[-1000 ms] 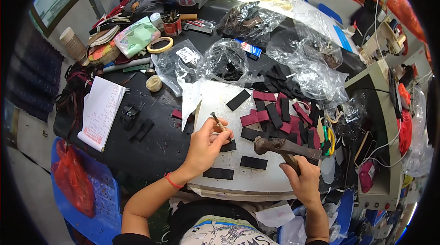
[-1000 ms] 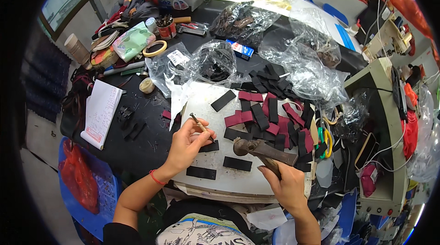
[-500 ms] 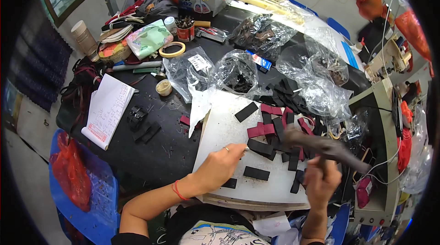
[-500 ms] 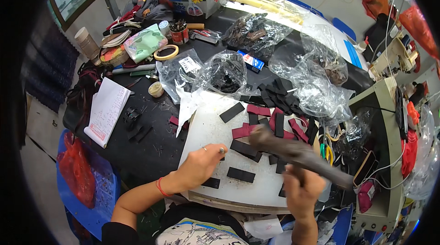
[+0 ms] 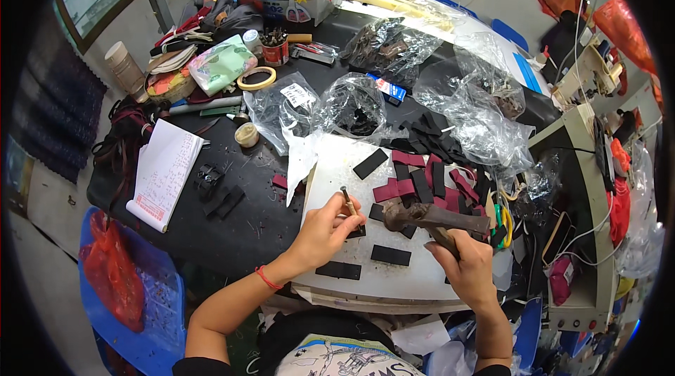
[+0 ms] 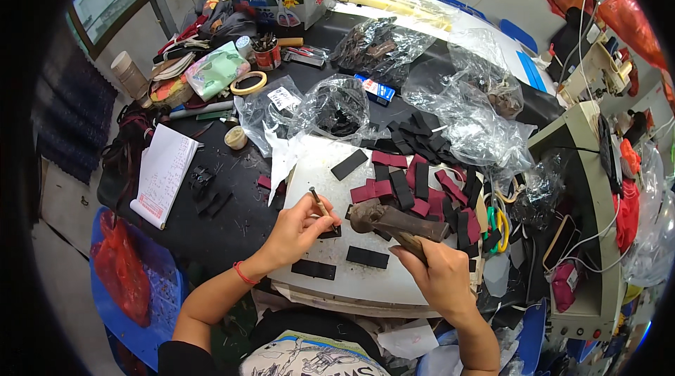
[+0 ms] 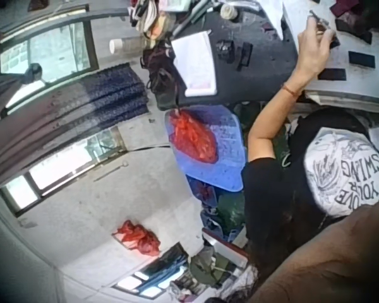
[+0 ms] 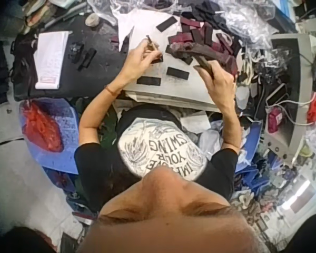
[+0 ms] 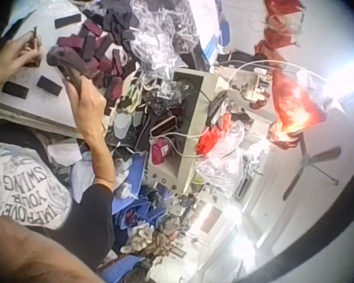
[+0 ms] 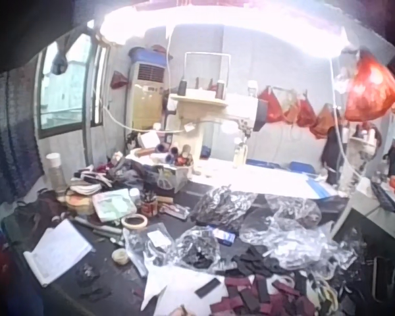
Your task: The person assembles small black fabric strips with metal buckle components on a cluttered workbench. They use a hammer and a metal punch to secure the parts, occasionally using scissors to trim excess material. The person handles the components one by one, arranging them on a white cutting board.
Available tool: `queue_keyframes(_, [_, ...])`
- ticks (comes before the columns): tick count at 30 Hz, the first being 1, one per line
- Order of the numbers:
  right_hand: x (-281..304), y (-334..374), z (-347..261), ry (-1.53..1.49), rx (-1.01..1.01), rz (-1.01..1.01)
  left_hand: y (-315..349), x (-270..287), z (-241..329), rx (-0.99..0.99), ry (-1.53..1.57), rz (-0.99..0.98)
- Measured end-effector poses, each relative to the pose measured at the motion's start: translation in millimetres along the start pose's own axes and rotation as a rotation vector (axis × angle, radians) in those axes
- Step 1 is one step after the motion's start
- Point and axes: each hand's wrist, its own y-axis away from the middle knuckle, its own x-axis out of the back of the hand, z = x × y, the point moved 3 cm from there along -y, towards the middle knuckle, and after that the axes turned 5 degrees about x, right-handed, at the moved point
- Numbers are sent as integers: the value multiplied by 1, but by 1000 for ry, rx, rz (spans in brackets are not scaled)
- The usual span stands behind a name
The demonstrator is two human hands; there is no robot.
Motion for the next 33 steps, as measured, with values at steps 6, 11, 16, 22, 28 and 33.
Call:
queue_keyframes(6, [10,-5,-5,-6,16,19,7,-5,9,-201,-239,-34])
queue_keyframes(11, [39,-3,-21,-690,-154,416,17,-17,9,-441,-501,9])
queue_keyframes(16, [6,-20,-18,113,184,-95,7,-11,14,-305,-464,22])
queue_keyframes(22, [-22,-10,-13,77,112,-169,6,29,15,-66,85,246])
queue_keyframes(28, [-54,-16,-24,104,133,-322,36,45,5,25,200,234])
queue_keyframes(33, [-57,-22,-29,128,51,-443,32,41,-8,43,117,209])
